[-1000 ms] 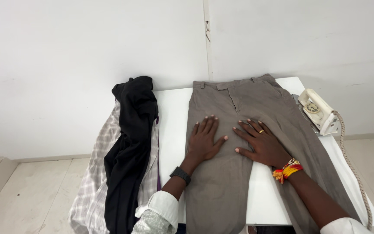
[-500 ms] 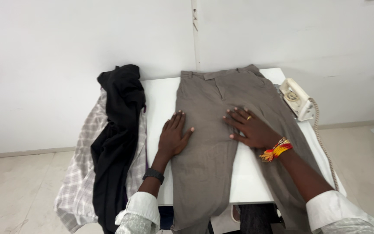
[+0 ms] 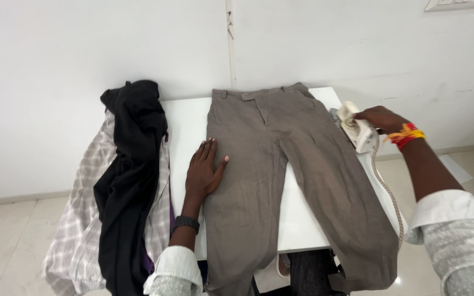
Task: The person irons a pair of gray trousers laid flat on a white table. They use a white electric iron to smooth the fabric, moving it back and forth over the legs and waist area. The person frequently adjusts the trousers with their hands to align the fabric and ensure even ironing.
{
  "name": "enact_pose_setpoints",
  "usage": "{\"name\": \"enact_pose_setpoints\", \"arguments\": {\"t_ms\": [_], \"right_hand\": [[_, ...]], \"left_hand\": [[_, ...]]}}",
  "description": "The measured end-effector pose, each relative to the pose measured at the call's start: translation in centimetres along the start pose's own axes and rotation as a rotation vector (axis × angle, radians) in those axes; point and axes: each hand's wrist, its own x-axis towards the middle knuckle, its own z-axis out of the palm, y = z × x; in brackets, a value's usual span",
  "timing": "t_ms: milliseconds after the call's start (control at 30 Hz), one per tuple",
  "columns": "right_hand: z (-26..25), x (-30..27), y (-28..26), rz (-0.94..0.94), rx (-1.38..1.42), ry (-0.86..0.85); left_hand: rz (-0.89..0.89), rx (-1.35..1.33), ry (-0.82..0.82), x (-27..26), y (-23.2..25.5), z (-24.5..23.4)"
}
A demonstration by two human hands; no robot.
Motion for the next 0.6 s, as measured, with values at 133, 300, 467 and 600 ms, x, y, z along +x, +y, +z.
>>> {"name": "enact_pose_setpoints", "arguments": {"t_ms": [133, 300, 467, 600], "right_hand": [[-1.2, -3.7, 1.0, 0.068, 0.076, 0.05], [-5.1, -15.5, -5.1, 0.059, 0.482, 0.171], [-2.9, -21.8, -14.2, -0.147, 0.576, 0.001], [3.7, -22.7, -20.4, -0.419, 0.597, -0.234]], "left_hand": [[0.029, 0.0, 0.024, -0.2, -0.3, 0.1], [0.078, -0.093, 0.166, -0.1, -1.7, 1.0], [-0.013, -0.189, 0.303, -0.2, -2.3, 1.4], [-0.027, -0.244, 0.294, -0.7, -2.0, 0.7]]}}
